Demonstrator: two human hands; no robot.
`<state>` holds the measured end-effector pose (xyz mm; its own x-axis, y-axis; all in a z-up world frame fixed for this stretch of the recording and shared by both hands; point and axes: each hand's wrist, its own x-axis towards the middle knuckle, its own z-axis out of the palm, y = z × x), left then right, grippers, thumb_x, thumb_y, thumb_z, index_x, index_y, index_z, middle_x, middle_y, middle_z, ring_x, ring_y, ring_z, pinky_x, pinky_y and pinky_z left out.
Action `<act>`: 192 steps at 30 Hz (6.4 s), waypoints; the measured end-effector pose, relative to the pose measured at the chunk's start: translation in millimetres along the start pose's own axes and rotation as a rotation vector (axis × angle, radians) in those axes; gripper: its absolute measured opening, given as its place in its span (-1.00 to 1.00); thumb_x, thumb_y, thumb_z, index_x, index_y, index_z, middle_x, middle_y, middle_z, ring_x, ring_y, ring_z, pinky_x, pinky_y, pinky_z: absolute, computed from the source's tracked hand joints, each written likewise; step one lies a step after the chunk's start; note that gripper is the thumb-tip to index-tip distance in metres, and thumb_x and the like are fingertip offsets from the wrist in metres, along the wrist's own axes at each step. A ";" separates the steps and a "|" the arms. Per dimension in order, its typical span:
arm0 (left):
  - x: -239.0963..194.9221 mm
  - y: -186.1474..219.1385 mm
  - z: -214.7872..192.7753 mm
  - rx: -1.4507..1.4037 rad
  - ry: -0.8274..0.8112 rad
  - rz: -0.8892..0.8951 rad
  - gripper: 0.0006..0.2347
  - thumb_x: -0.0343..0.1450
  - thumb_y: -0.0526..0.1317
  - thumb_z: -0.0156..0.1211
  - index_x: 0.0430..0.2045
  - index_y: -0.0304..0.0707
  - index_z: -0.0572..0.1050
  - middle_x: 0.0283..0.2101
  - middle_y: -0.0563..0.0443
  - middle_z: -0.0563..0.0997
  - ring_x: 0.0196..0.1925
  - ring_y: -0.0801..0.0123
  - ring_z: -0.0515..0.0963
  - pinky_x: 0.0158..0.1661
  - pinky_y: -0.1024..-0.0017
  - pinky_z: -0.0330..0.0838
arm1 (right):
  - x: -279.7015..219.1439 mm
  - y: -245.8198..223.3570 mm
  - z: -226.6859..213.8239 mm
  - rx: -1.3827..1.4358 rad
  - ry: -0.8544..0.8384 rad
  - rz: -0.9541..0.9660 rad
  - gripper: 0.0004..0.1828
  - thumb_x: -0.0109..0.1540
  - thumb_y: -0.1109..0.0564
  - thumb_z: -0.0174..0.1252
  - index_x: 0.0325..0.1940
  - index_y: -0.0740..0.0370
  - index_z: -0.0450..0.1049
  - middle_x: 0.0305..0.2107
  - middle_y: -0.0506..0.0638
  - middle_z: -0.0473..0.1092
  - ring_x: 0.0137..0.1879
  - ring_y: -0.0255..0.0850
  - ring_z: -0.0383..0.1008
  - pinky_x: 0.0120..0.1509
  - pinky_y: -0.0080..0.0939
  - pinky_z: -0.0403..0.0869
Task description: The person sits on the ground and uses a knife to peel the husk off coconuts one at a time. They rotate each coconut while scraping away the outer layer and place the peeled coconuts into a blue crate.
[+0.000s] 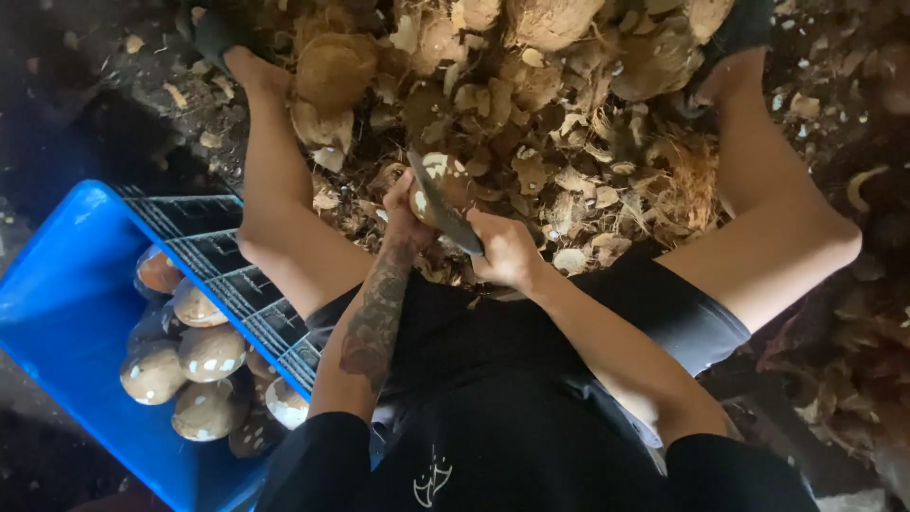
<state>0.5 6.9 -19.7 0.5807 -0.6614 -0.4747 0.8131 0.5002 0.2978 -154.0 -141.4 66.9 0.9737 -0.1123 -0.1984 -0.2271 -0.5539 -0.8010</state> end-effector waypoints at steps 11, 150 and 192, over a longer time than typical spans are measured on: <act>-25.4 6.8 55.7 -0.040 0.180 -0.129 -0.52 0.33 0.12 0.36 -0.14 -0.37 0.65 -0.18 -0.32 0.73 -0.18 -0.14 0.73 -0.07 -0.04 0.62 | -3.7 2.1 -6.1 0.056 0.018 0.089 -0.49 0.24 0.20 0.06 0.29 0.38 0.42 -0.27 0.47 0.51 -0.17 0.47 0.55 -0.24 0.25 0.54; -15.0 -5.0 55.9 0.038 0.331 -0.122 -0.49 0.29 0.09 0.45 -0.07 -0.39 0.58 -0.12 -0.37 0.68 -0.14 -0.14 0.68 -0.15 -0.09 0.56 | 5.0 25.6 -14.2 -0.032 0.009 0.311 -0.69 0.15 0.01 0.11 -0.06 0.08 0.52 -0.43 0.27 0.53 -0.18 0.38 0.59 -0.16 0.32 0.52; -16.6 -34.1 73.1 -0.040 0.545 -0.098 -0.36 0.17 0.24 0.46 -0.04 -0.29 0.67 -0.03 -0.30 0.71 -0.05 -0.11 0.71 0.07 -0.08 0.57 | 9.0 36.1 -21.9 -0.074 -0.042 0.266 -0.64 0.20 0.04 0.10 -0.01 0.31 0.44 -0.32 0.45 0.51 -0.11 0.50 0.54 -0.10 0.43 0.46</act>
<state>-33.8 -40.0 38.5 0.3893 -0.3264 -0.8613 0.8538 0.4788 0.2044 -152.9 -180.5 48.6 0.8779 -0.2285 -0.4207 -0.4712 -0.5683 -0.6746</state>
